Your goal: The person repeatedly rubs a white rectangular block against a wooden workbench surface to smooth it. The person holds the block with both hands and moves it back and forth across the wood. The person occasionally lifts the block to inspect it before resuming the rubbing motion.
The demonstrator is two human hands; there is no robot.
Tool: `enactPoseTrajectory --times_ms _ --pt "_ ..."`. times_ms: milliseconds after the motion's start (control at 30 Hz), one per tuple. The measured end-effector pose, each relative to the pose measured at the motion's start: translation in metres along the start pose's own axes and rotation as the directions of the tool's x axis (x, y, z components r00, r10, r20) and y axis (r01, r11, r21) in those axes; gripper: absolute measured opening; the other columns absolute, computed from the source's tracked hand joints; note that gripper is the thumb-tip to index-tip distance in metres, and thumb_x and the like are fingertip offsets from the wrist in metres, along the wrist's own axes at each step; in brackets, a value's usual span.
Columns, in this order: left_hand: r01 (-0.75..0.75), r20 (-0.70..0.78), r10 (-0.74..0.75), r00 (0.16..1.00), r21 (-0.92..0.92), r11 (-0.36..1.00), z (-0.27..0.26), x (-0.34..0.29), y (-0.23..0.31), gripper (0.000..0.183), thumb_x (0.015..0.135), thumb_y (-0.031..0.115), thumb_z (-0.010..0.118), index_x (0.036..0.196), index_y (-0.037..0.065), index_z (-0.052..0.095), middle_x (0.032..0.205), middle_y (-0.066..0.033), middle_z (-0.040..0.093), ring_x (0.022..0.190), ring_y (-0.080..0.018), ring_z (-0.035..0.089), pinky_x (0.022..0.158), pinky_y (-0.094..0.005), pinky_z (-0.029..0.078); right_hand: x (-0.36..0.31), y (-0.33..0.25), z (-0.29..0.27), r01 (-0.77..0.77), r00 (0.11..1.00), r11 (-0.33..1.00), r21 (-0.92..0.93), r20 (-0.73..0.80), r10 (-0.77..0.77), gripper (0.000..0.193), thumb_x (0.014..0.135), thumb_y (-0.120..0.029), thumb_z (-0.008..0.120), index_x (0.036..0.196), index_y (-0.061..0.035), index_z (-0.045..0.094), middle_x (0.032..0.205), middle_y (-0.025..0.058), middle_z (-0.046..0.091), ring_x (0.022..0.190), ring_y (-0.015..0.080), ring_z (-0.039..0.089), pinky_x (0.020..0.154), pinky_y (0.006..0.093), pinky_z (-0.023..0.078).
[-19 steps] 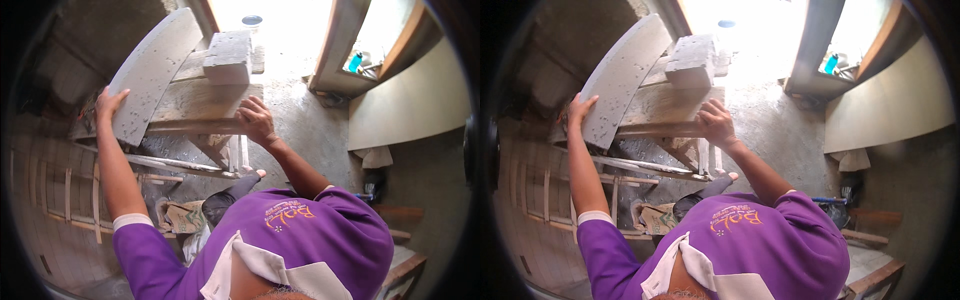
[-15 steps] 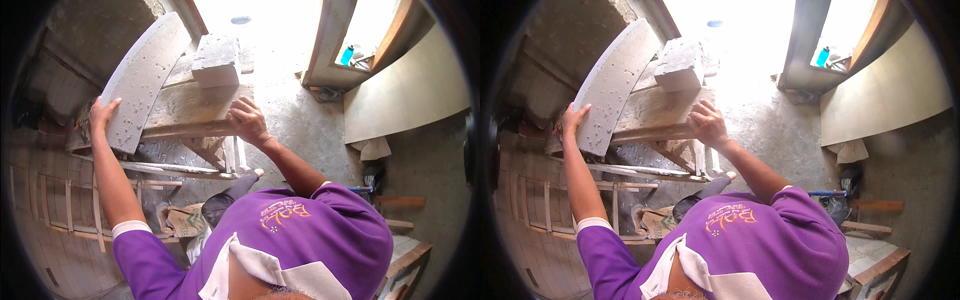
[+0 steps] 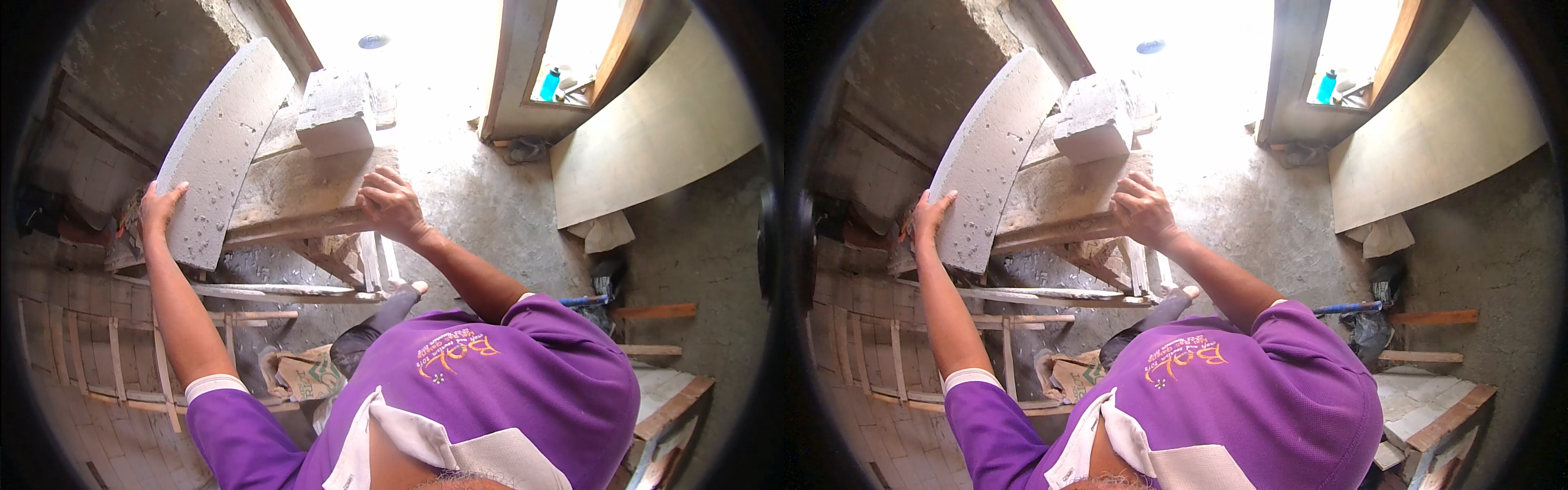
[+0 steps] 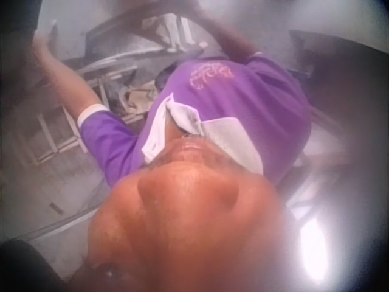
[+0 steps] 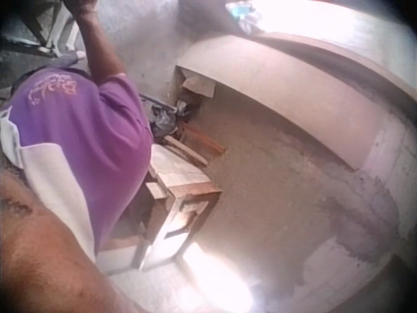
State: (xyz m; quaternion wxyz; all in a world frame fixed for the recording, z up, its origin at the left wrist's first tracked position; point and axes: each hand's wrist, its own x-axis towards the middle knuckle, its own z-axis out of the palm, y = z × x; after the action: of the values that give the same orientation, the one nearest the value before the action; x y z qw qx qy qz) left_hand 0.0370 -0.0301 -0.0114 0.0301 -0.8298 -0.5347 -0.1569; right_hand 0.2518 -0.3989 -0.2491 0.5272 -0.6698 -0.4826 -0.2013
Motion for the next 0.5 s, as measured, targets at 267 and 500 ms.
enactPoseTrajectory --times_ms 267,500 --pt "-0.029 0.015 0.030 0.999 -0.022 0.999 0.005 0.011 -0.007 0.089 0.076 0.057 0.081 0.146 0.007 0.057 0.141 -0.0221 0.064 0.131 -0.0392 0.060 0.109 -0.0497 0.046 0.006 -0.004 -0.005 0.018 0.999 1.000 -0.005 -0.043 -0.018 0.004 0.080 -0.005 0.075 0.083 -0.0035 0.073 0.101 0.0090 0.071 0.101 0.0289 0.067 0.088 0.0405 0.057" --pt "-0.028 0.011 0.029 1.000 -0.019 0.999 0.000 0.010 0.002 0.086 0.076 0.053 0.083 0.144 0.008 0.059 0.138 -0.0225 0.066 0.129 -0.0385 0.062 0.107 -0.0494 0.047 0.003 -0.003 0.002 0.005 0.998 1.000 -0.030 -0.061 -0.007 0.006 0.085 -0.012 0.072 0.084 -0.0063 0.073 0.102 0.0047 0.069 0.110 0.0264 0.063 0.093 0.0403 0.052"
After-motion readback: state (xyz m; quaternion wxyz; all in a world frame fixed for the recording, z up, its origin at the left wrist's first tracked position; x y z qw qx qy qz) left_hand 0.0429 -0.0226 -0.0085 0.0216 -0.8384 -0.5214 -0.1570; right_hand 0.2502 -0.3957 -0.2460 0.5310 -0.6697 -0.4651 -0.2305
